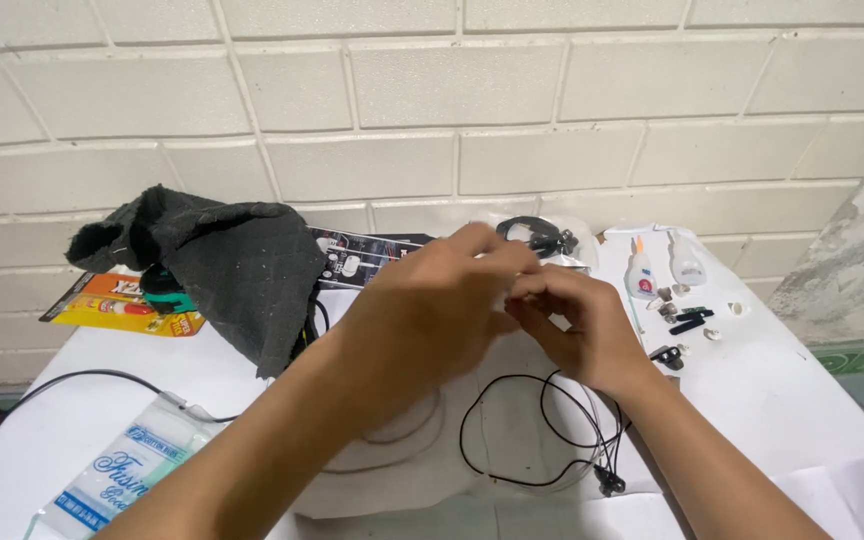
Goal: Assembling and trimming small earphone components and wires using a utility knife for precision adjustments.
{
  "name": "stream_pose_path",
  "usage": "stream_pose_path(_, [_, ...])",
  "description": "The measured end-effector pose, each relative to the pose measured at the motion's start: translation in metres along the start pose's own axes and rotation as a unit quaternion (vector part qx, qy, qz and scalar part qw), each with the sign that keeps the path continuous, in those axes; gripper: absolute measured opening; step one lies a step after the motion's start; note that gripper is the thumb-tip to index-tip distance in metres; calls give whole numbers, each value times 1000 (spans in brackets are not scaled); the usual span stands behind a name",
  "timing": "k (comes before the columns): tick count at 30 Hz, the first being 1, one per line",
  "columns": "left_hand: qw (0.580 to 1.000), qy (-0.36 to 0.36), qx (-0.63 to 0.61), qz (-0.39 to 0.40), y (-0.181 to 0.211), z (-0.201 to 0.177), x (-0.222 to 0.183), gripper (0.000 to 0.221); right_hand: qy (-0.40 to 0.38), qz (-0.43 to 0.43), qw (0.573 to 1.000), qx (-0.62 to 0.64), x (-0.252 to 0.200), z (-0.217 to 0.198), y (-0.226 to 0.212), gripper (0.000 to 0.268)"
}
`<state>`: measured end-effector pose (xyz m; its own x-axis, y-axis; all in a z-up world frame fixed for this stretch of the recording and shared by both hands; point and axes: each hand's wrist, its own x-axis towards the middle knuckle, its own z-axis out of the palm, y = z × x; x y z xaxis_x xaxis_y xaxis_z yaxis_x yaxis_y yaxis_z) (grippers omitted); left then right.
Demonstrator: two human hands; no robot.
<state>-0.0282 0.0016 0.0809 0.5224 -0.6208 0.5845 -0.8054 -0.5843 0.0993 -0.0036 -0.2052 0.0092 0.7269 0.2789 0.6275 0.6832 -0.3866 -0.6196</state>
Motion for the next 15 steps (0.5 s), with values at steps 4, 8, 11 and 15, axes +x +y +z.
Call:
stream_pose_path(4, [981,166,84,56,-25,35,-3,20,20,14,998,56,0,4,5,19])
stream_pose_path(8, [981,161,108,26,-24,29,1,22,22,-17,999,44,1,4,0,27])
stream_pose_path(11, [960,210,181,26,-27,36,0,25,36,-24,998,46,1,3,2,26])
stream_pose_path(15, [966,187,171,49,-34,36,0,20,46,-22,998,33,3,3,-5,23])
